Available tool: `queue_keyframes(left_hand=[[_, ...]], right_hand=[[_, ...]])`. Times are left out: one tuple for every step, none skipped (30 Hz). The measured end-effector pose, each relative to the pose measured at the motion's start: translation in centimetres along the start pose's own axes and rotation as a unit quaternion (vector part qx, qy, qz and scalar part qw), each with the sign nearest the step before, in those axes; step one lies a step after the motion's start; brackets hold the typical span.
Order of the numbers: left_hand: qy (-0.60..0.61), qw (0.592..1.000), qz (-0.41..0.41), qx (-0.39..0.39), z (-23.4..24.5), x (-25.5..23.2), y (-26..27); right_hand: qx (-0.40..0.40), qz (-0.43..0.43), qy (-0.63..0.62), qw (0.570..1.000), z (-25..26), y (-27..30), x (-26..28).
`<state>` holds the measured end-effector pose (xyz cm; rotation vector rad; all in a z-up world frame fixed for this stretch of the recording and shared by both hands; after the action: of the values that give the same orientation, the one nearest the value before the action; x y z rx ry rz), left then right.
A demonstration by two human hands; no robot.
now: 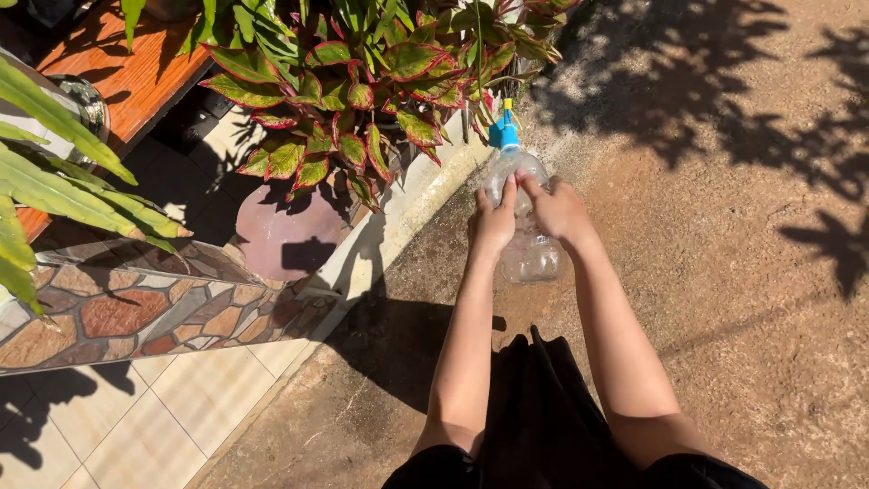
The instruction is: Watering various potted plants using a manual spray bottle.
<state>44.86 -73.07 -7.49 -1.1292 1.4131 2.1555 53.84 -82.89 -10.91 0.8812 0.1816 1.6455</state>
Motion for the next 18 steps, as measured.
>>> queue_keyframes(left_hand=[[0.014,0.998,-0.053,-0.020,0.8,-2.8,0.1],[0.030,0.994,-0.102,-0.041,1.6,-5.3,0.3],[0.030,0.993,-0.104,-0.040,1.7,-6.0,0.3],[0.042,0.991,-0.115,-0.052,2.0,-6.8,0.4],[0.053,0.989,-0.126,-0.063,2.4,-7.6,0.4],[0.054,0.988,-0.127,-0.064,2.0,-6.2,-1.0],[0.045,0.993,-0.100,-0.051,1.4,-4.5,-2.5],[0.035,0.996,-0.074,-0.039,0.9,-2.8,-4.0],[0.037,0.996,-0.076,-0.041,0.7,-2.3,-3.9],[0.014,0.998,-0.049,-0.029,0.2,-1.4,-3.8],[-0.008,1.000,-0.023,-0.017,-0.2,-0.4,-3.6],[-0.009,1.000,-0.022,-0.017,0.0,-1.1,-3.9],[-0.005,0.999,-0.047,-0.022,0.3,-2.0,-4.2],[-0.002,0.997,-0.072,-0.026,0.6,-3.0,-4.4],[-0.004,0.997,-0.072,-0.024,1.0,-5.5,-1.9],[0.040,0.991,-0.123,-0.033,1.8,-9.0,0.6],[0.083,0.980,-0.174,-0.042,2.5,-12.3,3.3],[0.082,0.980,-0.177,-0.040,2.5,-12.6,2.9]], right_hand=[[-0.057,0.038,-0.028,0.997,3.0,0.5,1.5],[-0.111,0.076,-0.053,0.990,5.8,1.2,2.9],[-0.113,0.076,-0.053,0.989,6.7,2.0,3.8],[-0.119,0.088,-0.063,0.987,7.6,2.9,5.0],[-0.125,0.100,-0.072,0.984,8.4,3.8,6.1],[-0.125,0.102,-0.072,0.984,7.1,2.0,5.0],[-0.113,0.080,-0.064,0.988,5.5,0.1,3.7],[-0.100,0.060,-0.056,0.992,4.1,-1.8,2.3],[-0.101,0.062,-0.055,0.991,3.2,-2.5,1.8],[-0.083,0.043,-0.054,0.994,1.9,-3.3,0.9],[-0.065,0.025,-0.053,0.996,0.6,-4.1,0.0],[-0.064,0.024,-0.053,0.996,1.4,-3.8,0.7],[-0.082,0.039,-0.061,0.994,2.5,-3.5,1.5],[-0.101,0.053,-0.069,0.991,3.7,-3.1,2.2],[-0.101,0.051,-0.069,0.991,5.8,-0.3,4.1],[-0.133,0.072,-0.081,0.985,8.5,2.4,6.5],[-0.164,0.093,-0.092,0.978,11.2,5.3,8.8],[-0.167,0.093,-0.093,0.977,11.6,5.0,8.7]])
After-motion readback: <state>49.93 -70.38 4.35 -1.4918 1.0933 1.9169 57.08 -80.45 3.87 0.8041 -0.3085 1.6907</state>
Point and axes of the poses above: each hand's wrist, its own y-axis away from the middle knuckle, its own z-axis out of the back of the hand, x = y × z, the point moved 7 cm from there along -y, towards the middle knuckle, and after that the axes turned 11 degrees about y, right-handed, at the moved point
